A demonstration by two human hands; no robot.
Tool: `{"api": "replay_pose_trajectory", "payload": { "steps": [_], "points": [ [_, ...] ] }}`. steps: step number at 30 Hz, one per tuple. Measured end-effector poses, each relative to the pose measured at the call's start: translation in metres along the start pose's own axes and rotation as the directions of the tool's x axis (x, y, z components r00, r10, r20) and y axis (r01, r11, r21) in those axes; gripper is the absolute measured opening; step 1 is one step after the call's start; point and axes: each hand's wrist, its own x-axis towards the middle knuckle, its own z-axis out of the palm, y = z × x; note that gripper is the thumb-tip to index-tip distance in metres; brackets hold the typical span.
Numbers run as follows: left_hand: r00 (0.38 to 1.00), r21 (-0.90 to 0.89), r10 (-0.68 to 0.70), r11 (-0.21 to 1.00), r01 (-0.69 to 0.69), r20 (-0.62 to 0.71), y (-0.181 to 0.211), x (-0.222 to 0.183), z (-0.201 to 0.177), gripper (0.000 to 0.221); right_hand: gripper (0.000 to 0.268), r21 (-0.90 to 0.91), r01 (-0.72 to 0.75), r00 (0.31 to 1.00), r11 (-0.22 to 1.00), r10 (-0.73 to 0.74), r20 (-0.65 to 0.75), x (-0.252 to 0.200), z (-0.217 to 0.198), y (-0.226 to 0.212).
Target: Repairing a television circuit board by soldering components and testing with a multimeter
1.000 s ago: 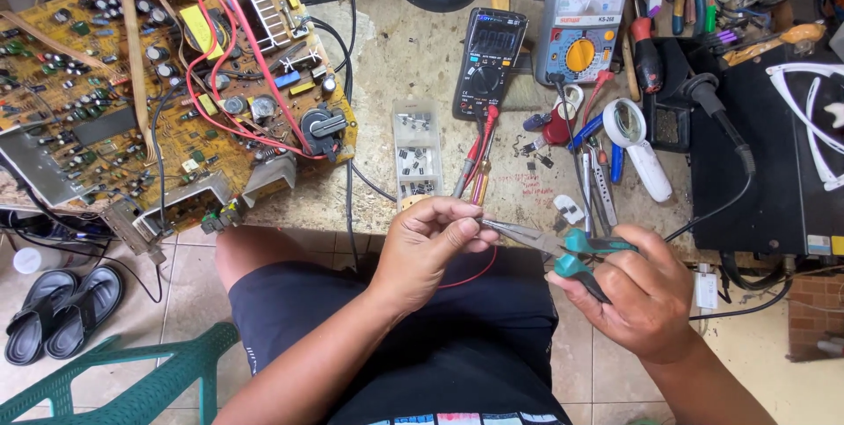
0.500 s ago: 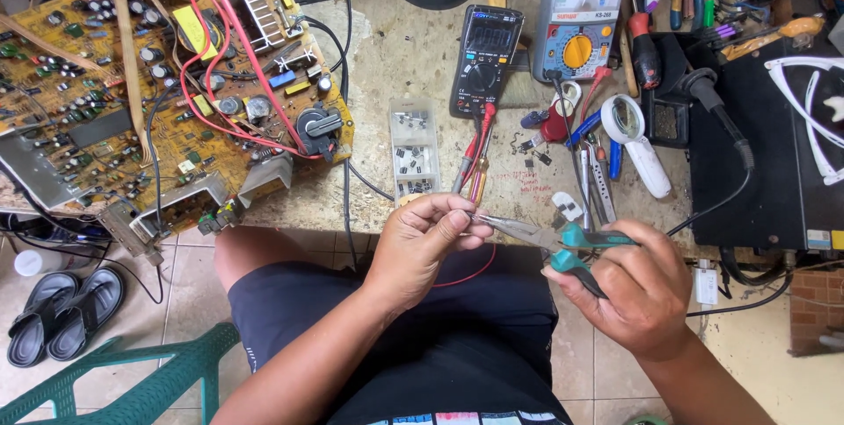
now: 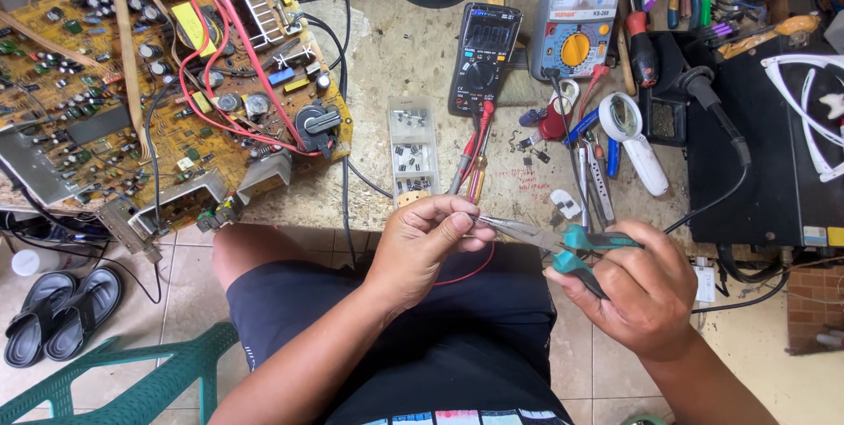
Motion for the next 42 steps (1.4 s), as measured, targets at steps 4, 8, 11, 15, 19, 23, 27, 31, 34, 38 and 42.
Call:
{"api": "replay_pose_trajectory", "payload": {
  "steps": [4, 8, 11, 15, 19, 23, 27, 31, 34, 38, 42],
  "points": [
    [1.000, -0.057, -0.012, 0.998, 0.012, -0.009, -0.006, 0.002, -0.001, 0.026, 0.039, -0.003, -0.005, 1.000, 1.000, 0.005, 0.004, -0.001, -0.001, 0.000],
    [1.000, -0.076, -0.027, 0.997, 0.026, -0.008, -0.008, 0.003, -0.002, 0.025, 0.038, -0.003, -0.010, 1.000, 1.000, 0.010, 0.010, -0.003, 0.000, 0.001],
    [0.999, -0.071, -0.031, 0.997, 0.031, -0.009, -0.008, 0.003, -0.003, 0.025, 0.039, -0.027, -0.001, 1.000, 1.000, 0.001, 0.013, -0.002, 0.000, 0.000],
    [0.999, -0.067, -0.051, 0.996, 0.051, -0.003, -0.007, 0.003, -0.005, 0.027, 0.038, -0.037, 0.003, 1.000, 0.999, -0.002, 0.011, -0.003, 0.001, 0.000],
    [1.000, -0.042, -0.018, 0.999, 0.019, 0.025, -0.006, 0.003, -0.006, 0.019, 0.040, -0.020, -0.003, 1.000, 1.000, 0.003, 0.024, -0.002, 0.000, 0.000],
    [0.999, -0.044, 0.012, 0.999, -0.010, 0.043, -0.006, 0.003, -0.006, 0.017, 0.040, 0.003, -0.003, 1.000, 1.000, 0.003, 0.008, -0.002, 0.002, -0.001],
    [0.998, -0.015, 0.006, 1.000, -0.005, 0.055, -0.003, 0.002, -0.007, 0.013, 0.040, -0.032, 0.020, 0.999, 0.999, -0.019, 0.039, 0.000, -0.002, -0.001],
    [0.999, 0.022, 0.018, 1.000, -0.019, 0.052, -0.003, 0.002, -0.006, 0.013, 0.042, -0.041, 0.025, 0.999, 0.999, -0.024, 0.036, -0.001, -0.001, -0.001],
    [0.999, 0.020, 0.024, 1.000, -0.025, 0.043, -0.002, 0.001, -0.005, 0.014, 0.042, -0.047, 0.038, 0.999, 0.998, -0.037, 0.027, -0.001, 0.000, 0.000],
    [1.000, 0.012, 0.017, 1.000, -0.017, 0.025, -0.004, 0.000, -0.004, 0.015, 0.041, -0.036, 0.080, 0.997, 0.996, -0.079, 0.013, -0.005, 0.004, 0.005],
    [1.000, -0.054, 0.005, 0.999, -0.004, 0.020, -0.013, 0.000, -0.005, 0.015, 0.042, -0.017, 0.085, 0.996, 0.996, -0.084, 0.013, -0.007, 0.004, 0.007]
  ]
}}
